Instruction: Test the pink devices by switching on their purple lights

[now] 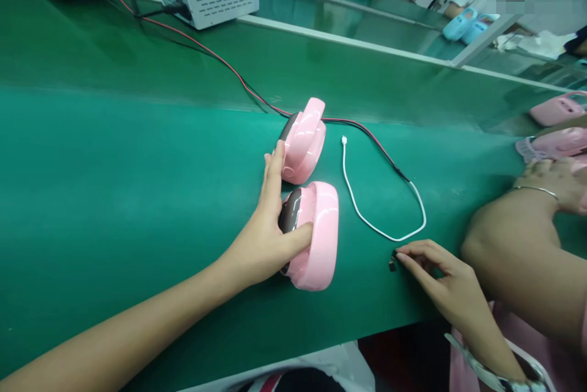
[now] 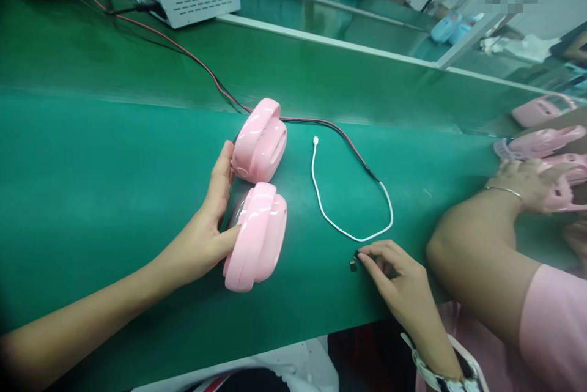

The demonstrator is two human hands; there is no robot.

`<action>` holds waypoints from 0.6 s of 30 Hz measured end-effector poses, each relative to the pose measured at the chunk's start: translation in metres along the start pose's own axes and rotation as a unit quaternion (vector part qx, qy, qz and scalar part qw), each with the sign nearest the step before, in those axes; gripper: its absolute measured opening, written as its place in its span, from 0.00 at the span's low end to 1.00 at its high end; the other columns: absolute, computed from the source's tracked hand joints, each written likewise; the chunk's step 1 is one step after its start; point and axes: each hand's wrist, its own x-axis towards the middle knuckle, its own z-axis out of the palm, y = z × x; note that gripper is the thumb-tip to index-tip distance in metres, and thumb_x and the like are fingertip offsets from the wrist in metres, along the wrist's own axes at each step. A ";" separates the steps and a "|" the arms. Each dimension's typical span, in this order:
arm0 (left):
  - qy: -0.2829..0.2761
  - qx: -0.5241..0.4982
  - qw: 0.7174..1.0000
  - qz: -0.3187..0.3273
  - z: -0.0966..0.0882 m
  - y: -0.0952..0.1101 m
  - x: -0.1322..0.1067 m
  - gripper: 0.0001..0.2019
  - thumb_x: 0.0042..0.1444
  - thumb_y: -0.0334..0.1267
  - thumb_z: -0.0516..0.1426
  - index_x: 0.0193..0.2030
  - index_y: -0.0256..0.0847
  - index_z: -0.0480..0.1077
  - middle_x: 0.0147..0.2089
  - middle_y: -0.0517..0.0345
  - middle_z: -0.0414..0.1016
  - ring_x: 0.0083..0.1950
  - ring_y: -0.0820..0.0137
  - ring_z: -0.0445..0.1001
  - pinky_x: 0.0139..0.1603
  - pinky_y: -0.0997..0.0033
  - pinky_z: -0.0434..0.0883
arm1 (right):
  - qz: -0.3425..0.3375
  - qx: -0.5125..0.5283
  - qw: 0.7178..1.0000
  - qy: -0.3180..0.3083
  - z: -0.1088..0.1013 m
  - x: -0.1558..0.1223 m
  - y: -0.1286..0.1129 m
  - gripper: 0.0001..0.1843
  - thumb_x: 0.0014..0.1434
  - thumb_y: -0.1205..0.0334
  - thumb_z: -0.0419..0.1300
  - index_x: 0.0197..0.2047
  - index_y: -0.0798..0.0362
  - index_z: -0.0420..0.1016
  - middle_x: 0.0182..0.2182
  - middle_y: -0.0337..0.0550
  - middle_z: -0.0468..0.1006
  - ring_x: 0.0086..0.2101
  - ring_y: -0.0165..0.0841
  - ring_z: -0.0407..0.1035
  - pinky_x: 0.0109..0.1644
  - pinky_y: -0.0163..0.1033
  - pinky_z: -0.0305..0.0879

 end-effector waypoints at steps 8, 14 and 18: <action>0.000 0.021 1.000 0.010 -0.002 -0.003 0.000 0.50 0.50 0.39 0.58 0.69 0.56 0.25 0.73 0.72 0.20 0.72 0.57 0.22 0.71 0.51 0.31 | -0.080 -0.026 0.996 0.014 0.007 -0.016 -0.003 0.09 0.57 0.60 0.64 0.43 0.42 0.80 0.33 0.41 0.72 0.30 0.34 0.69 0.33 0.39 0.64; 0.007 0.051 0.998 0.042 -0.002 -0.009 0.003 0.45 0.57 0.42 0.54 0.70 0.48 0.23 0.73 0.66 0.20 0.72 0.57 0.22 0.69 0.48 0.30 | -0.090 -0.017 0.995 -0.034 0.009 -0.005 -0.009 0.06 0.60 0.64 0.60 0.36 0.47 0.79 0.35 0.44 0.72 0.35 0.36 0.71 0.38 0.39 0.68; 0.022 0.058 0.997 0.045 -0.003 -0.015 0.005 0.46 0.55 0.40 0.56 0.69 0.54 0.25 0.73 0.64 0.24 0.73 0.53 0.30 0.67 0.40 0.35 | -0.103 -0.065 0.992 -0.019 0.008 -0.005 -0.006 0.08 0.60 0.62 0.61 0.42 0.47 0.79 0.37 0.45 0.72 0.33 0.34 0.71 0.37 0.39 0.70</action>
